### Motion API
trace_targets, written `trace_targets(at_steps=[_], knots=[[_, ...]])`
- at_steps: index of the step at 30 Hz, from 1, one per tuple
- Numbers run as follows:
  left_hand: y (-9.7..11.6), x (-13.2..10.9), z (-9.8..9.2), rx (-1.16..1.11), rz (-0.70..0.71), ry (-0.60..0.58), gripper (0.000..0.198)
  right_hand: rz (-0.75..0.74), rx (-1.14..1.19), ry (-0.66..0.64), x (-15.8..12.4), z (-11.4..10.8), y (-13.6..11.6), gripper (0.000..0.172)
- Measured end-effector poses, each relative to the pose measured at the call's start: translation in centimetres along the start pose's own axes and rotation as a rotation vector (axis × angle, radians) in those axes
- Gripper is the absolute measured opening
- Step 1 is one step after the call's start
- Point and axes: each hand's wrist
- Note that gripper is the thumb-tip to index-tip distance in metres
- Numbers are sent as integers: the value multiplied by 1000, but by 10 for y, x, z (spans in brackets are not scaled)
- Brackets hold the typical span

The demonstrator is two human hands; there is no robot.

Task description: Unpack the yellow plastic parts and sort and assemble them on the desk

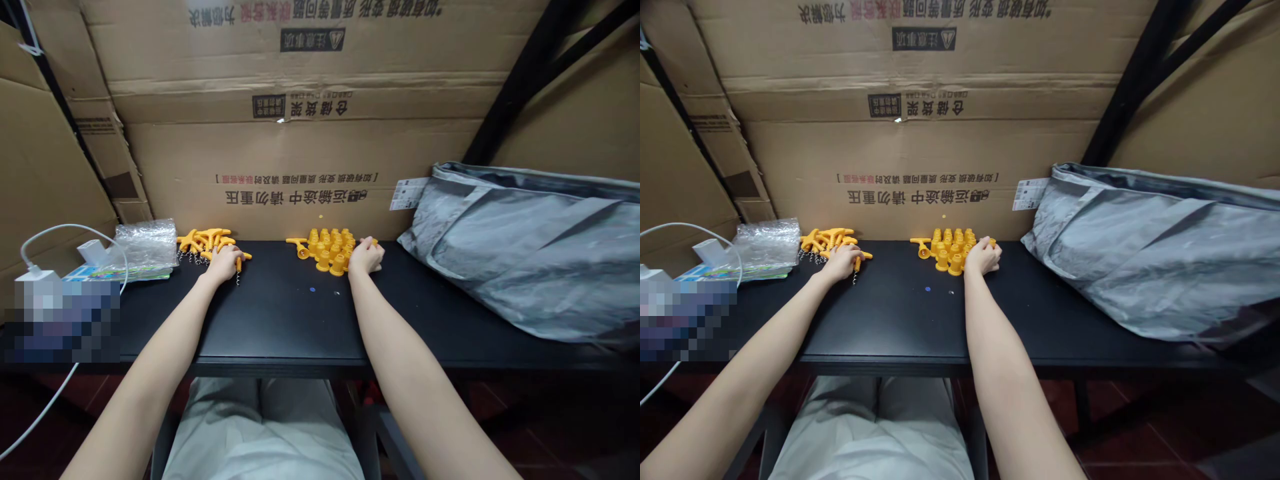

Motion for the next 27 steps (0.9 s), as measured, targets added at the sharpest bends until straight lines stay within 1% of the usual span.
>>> trace_targets(at_steps=[2, 4, 6, 8, 10, 14, 17, 19, 21, 23, 25, 27], knots=[[1, 0, -1, 1, -11, 3, 34, -117, 1, 77, -3, -1, -4, 50], [1, 0, -1, 8, -23, 10, 34, -264, 2, 108, -9, -6, -10, 45], [1, 0, -2, 20, -25, 28, 33, -417, 10, 90, -17, -13, -20, 40], [1, 1, -3, 20, -21, 57, 33, -541, 10, 33, -28, -19, -30, 37], [1, 1, -6, 0, -21, 89, 32, -618, 20, -55, -40, -25, -42, 35], [4, 2, -11, -54, -40, 143, 28, -737, 124, -288, -67, -31, -61, 31], [7, 1, -12, -71, -50, 161, 23, -886, 153, -482, -86, -34, -70, 30], [7, 1, -12, -84, -54, 164, 22, -1001, 139, -630, -96, -34, -73, 34], [7, 1, -11, -94, -60, 168, 22, -1113, 71, -791, -103, -34, -73, 38], [5, 1, -10, -97, -67, 177, 22, -1199, -53, -927, -107, -33, -72, 38], [4, 1, -9, -96, -72, 185, 21, -1245, -169, -999, -110, -32, -70, 33], [4, 1, -8, -93, -76, 193, 20, -1259, -214, -1014, -111, -31, -69, 30]])
Point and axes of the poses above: each hand's wrist, its own x-axis towards the middle knuckle, its own z-axis out of the palm, y = z × x, and after that the axes turned 3 degrees about z, right-handed
